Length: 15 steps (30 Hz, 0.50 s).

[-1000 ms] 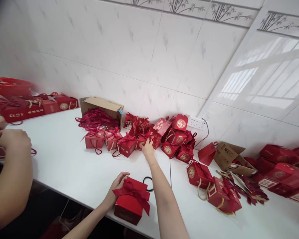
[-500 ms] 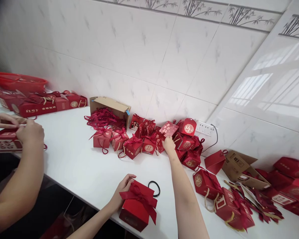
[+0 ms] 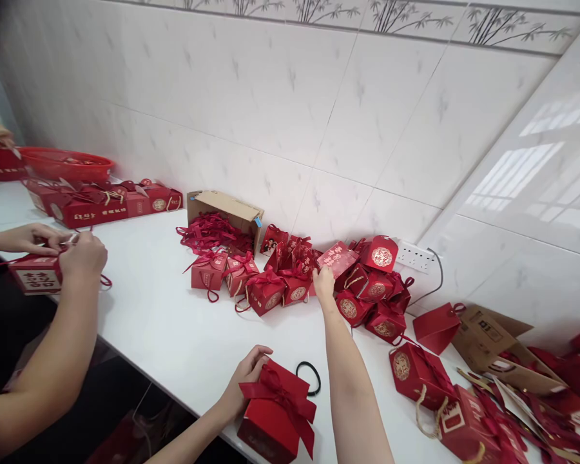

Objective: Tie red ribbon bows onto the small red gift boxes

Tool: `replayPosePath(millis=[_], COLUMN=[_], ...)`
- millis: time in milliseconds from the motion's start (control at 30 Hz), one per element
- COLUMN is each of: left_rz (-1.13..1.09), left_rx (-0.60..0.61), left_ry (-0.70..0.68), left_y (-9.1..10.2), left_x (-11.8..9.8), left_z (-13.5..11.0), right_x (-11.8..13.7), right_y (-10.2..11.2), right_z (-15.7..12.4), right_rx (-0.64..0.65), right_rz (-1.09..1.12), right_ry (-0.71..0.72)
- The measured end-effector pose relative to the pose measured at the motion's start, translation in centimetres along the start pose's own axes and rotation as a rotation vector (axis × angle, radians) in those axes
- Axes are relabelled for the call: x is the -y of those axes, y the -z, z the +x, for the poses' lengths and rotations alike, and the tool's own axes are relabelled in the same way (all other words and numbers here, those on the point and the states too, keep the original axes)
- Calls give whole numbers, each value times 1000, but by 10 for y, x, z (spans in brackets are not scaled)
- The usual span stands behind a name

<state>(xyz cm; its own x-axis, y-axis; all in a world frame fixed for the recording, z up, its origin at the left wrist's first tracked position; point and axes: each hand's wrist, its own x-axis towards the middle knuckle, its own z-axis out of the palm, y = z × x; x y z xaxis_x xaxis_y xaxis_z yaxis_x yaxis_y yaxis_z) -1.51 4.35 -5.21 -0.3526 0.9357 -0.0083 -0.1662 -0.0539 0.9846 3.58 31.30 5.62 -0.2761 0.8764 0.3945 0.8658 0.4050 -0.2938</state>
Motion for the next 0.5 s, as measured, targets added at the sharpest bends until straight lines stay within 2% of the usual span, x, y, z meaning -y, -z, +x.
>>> replayPosePath(millis=[133,333,500], left_rz=[-25,-1,35], left_rx=[-3,-15,-15], left_ry=[13,3,10], left_y=[-1,0,0], left_x=[2,3,0], left_z=[1,1,0], right_x=[8,26,32], right_y=[-1,-9,-6], right_z=[7,19,25], right_rx=[40,173,162], right_rz=[14,12,20], right_ry=[27,102,56])
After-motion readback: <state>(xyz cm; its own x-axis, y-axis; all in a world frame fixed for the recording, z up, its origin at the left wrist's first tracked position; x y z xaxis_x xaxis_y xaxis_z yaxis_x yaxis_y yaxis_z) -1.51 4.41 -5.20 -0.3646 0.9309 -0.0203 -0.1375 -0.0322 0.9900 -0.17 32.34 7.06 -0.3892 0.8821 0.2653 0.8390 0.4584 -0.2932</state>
